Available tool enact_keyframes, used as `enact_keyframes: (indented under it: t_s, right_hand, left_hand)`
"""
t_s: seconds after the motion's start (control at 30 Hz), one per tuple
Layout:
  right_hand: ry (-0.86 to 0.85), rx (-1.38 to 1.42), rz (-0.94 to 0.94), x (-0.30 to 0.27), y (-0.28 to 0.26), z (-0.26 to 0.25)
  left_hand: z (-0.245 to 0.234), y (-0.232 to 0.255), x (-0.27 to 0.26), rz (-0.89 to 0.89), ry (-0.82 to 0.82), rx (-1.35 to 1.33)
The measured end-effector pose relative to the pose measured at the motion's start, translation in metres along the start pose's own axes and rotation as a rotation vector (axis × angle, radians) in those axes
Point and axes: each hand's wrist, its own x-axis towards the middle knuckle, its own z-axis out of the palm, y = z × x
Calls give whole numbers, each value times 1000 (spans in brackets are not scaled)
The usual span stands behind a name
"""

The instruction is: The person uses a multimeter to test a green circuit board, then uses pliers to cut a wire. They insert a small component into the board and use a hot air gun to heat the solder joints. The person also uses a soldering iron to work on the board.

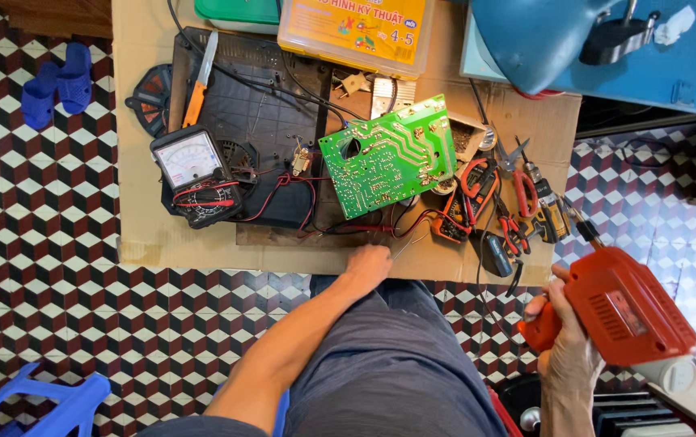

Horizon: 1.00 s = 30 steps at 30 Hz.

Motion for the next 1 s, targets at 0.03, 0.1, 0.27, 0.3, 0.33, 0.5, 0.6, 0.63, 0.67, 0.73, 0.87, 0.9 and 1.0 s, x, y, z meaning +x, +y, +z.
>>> enact_keyframes:
  t_s: [0.03,0.1,0.27,0.3,0.33,0.5,0.6,0.63,0.67,0.73,0.87,0.9,1.0]
  right_hand:
    - [9,-13,9,-1,2,-5]
    - [-19,-50,14,-2,9,-16]
    - [-82,-131,-16,12,38,-33]
    - [-95,-143,-10,14,41,-37]
    - [-115,-155,-9,16,41,-41]
    - [-227,-169,-81,52,35,-28]
    - [-268,-169,-148,73,26,-19]
    - [-278,-168,-172,77,25,-20]
    - [-289,-173,-185,82,21,-22]
    - [-320,-189,-208,92,19,-22]
    - [-384,-194,-218,97,30,-23]
    - [-398,-196,-213,98,33,-26]
    - [-416,-195,-210,98,36,-40]
  left_hand:
    - [14,6,7,25,3,85]
    - [32,16,17,53,7,262]
    - [53,41,25,119,29,410]
    - [51,46,23,102,-31,400]
    - [50,52,19,78,-12,384]
    - [41,61,18,-75,66,319]
    - [52,56,23,-63,243,318]
    - [54,53,27,-79,283,329]
    - [58,53,27,-98,317,330]
    - [65,55,30,-161,350,314]
    - [66,63,33,-244,373,280]
    - [65,63,32,-243,384,281]
    - [49,56,21,-177,366,274]
